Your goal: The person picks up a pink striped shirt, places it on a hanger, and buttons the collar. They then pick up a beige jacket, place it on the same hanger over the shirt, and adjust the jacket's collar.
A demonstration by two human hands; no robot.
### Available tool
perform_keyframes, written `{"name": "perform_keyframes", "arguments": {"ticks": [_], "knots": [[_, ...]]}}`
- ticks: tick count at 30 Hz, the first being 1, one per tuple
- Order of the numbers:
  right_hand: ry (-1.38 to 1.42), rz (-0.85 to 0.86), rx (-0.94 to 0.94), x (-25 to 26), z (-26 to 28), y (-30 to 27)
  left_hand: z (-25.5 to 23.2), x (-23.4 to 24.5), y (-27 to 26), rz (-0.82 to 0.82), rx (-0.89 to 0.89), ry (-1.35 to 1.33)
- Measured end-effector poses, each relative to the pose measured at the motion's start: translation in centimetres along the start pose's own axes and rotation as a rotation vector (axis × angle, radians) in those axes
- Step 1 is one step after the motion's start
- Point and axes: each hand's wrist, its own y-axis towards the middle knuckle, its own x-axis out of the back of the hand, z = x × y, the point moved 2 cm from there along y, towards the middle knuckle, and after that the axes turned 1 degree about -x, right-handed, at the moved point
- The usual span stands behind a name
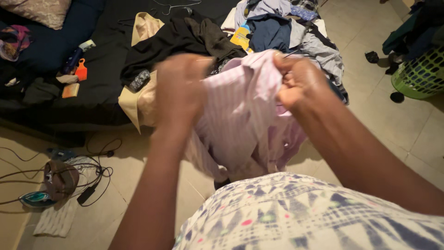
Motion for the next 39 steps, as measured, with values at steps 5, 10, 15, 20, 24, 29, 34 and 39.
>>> {"name": "perform_keyframes", "arguments": {"ticks": [5, 10, 15, 20, 24, 29, 34, 39], "knots": [[0.094, 0.120, -0.065, -0.6, -0.7, -1.4, -6.6, -2.3, 0.4, 0.510, 0.144, 0.344], [0.084, 0.125, -0.144, 0.3, -1.3, -2.5, -7.3, -2.3, -0.5, 0.316, -0.017, 0.191], [0.178, 0.066, -0.052, 0.5, -2.5, -2.4, -7.0, -3.1, -0.8, 0.141, 0.095, 0.072], [0.036, 0.061, 0.009, 0.4, -4.7, -2.9, -6.2, -2.8, -1.1, -0.036, 0.384, -0.118], [0.058, 0.084, -0.024, -0.5, -4.5, -3.5, -5.9, -2.6, -1.9, -0.118, 0.357, -0.257], [-0.022, 0.067, -0.043, -0.9, -4.0, -3.6, -3.8, -0.8, -1.5, -0.012, 0.269, 0.185], [-0.087, 0.137, -0.062, -0.7, -5.4, -3.7, -4.5, -0.6, -2.1, 0.122, -0.163, 0.570], [0.010, 0.250, -0.078, -1.3, -6.0, -4.0, -4.6, -2.8, -2.7, 0.608, 0.015, 0.337]]}}
